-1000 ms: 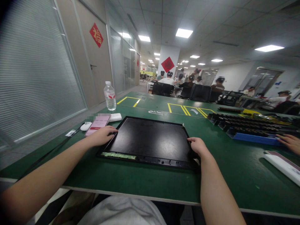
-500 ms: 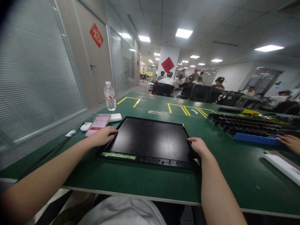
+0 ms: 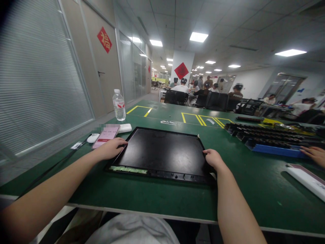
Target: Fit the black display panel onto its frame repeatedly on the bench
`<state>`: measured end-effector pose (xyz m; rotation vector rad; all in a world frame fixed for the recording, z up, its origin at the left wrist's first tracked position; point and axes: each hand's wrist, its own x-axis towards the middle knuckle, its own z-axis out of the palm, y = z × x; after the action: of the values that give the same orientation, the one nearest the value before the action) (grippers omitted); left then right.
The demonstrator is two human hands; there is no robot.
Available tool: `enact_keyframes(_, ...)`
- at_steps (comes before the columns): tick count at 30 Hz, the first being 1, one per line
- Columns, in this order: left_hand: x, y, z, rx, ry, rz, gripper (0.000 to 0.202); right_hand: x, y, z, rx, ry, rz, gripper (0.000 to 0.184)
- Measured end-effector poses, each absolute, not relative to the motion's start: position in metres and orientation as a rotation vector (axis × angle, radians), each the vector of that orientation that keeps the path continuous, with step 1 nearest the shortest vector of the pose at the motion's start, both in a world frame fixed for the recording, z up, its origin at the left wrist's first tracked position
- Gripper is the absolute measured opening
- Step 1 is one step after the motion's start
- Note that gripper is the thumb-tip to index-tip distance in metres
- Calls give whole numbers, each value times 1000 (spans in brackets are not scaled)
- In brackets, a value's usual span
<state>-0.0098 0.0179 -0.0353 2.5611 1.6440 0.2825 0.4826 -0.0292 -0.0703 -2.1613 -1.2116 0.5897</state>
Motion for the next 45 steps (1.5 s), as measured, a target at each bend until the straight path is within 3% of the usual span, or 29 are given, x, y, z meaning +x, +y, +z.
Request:
enact_keyframes(5, -11, 17, -34, 2517, 1649, 350, 43, 484, -30, -71, -2212, -1297, 466, 42)
enact_keyframes(18, -10, 18, -36, 2496, 1660, 420, 39, 490, -28, -80, -2101, -1218, 627, 45)
enact_keyframes(27, -9, 14, -36, 2492, 1676, 402, 42, 498, -25, -85, -2026, -1274, 618, 28)
enact_keyframes(45, -2, 12, -41, 2281, 1665, 511, 57, 489, -26, -77, -2196, -1338, 458, 28)
